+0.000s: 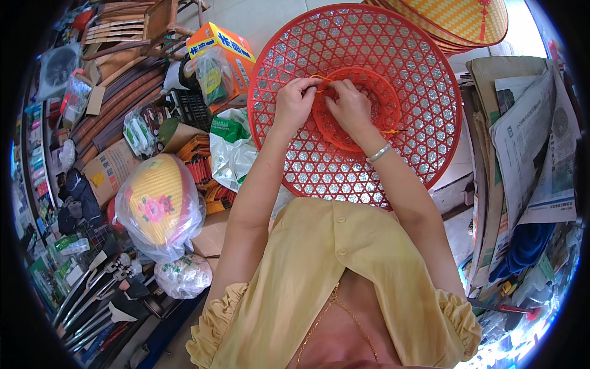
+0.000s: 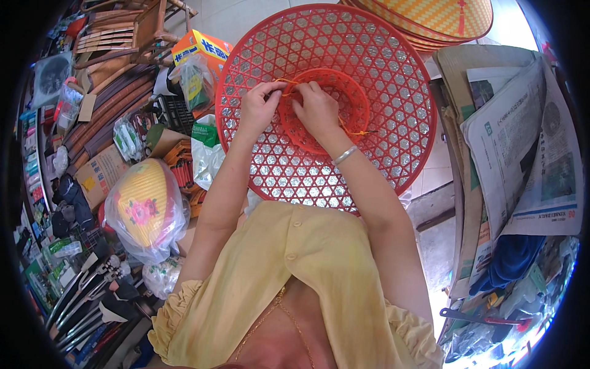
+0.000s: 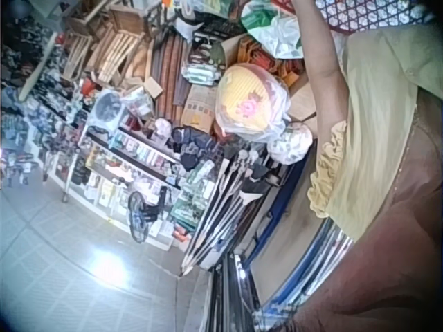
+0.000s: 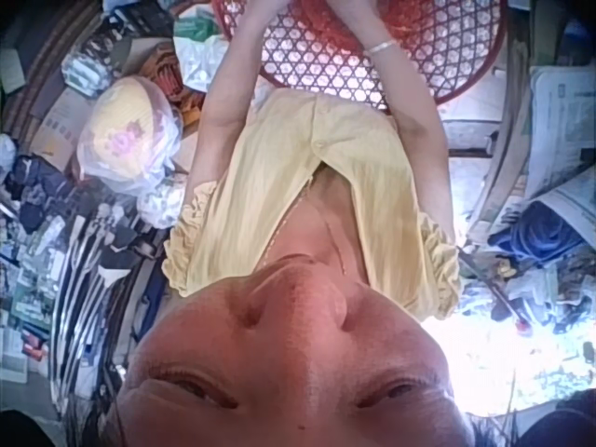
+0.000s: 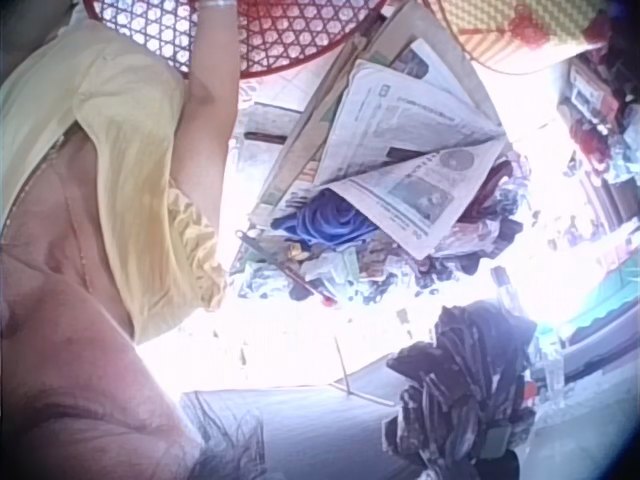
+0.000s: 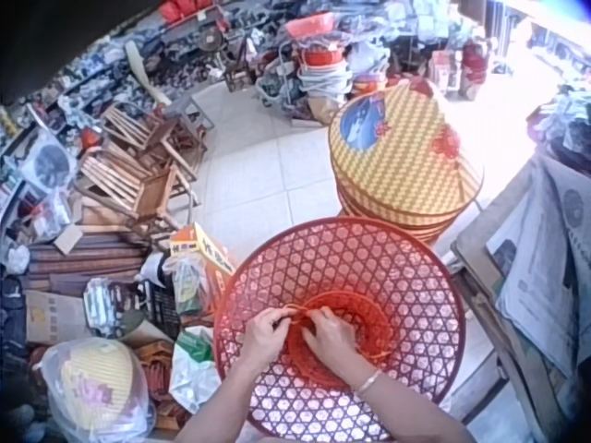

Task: The person attaches a yellow string and a small red plastic ring to the center of a red woven hat by hand.

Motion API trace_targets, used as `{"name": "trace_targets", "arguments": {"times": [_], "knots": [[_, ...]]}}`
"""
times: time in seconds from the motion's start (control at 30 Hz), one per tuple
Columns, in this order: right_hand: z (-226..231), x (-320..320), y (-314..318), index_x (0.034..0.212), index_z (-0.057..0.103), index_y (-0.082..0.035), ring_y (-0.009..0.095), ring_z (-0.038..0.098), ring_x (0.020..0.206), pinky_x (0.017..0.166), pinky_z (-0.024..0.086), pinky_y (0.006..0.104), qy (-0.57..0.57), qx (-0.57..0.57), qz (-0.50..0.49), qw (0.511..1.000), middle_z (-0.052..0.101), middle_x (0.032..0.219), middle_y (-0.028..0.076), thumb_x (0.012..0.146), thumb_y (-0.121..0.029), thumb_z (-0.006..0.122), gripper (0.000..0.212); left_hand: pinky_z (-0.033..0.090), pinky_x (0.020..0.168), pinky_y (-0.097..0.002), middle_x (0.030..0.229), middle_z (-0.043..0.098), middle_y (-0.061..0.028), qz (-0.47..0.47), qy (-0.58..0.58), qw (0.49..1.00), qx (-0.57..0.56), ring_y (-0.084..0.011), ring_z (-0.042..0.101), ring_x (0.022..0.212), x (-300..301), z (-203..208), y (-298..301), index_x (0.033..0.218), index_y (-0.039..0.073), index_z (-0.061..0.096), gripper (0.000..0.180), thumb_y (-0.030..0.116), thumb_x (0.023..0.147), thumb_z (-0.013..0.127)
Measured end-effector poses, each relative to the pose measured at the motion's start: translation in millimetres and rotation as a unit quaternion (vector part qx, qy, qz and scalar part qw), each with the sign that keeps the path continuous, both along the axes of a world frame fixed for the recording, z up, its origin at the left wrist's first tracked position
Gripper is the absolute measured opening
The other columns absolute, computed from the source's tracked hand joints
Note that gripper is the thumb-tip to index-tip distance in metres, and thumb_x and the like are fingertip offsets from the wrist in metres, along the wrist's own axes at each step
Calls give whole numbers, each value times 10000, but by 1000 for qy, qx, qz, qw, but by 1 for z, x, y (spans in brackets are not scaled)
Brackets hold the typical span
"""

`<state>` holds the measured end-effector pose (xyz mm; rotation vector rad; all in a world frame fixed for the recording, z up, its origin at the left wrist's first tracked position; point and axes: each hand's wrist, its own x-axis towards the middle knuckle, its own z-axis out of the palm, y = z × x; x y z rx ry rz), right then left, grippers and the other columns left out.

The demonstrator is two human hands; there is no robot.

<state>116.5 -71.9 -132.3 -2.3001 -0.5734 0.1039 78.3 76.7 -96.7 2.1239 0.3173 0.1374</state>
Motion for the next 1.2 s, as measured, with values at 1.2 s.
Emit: {"name": "trace_targets", "arguments": {"times": [1.2], "knots": [[5, 11, 7, 883, 616, -45, 204, 631, 715, 632, 510, 315, 115, 220, 29, 968, 645, 894, 85, 780, -77, 690, 131, 504, 779, -392, 928, 653, -155, -63, 12, 998, 28, -321, 633, 884, 8, 5, 6, 999, 19, 606, 180, 7, 820, 594]]}}
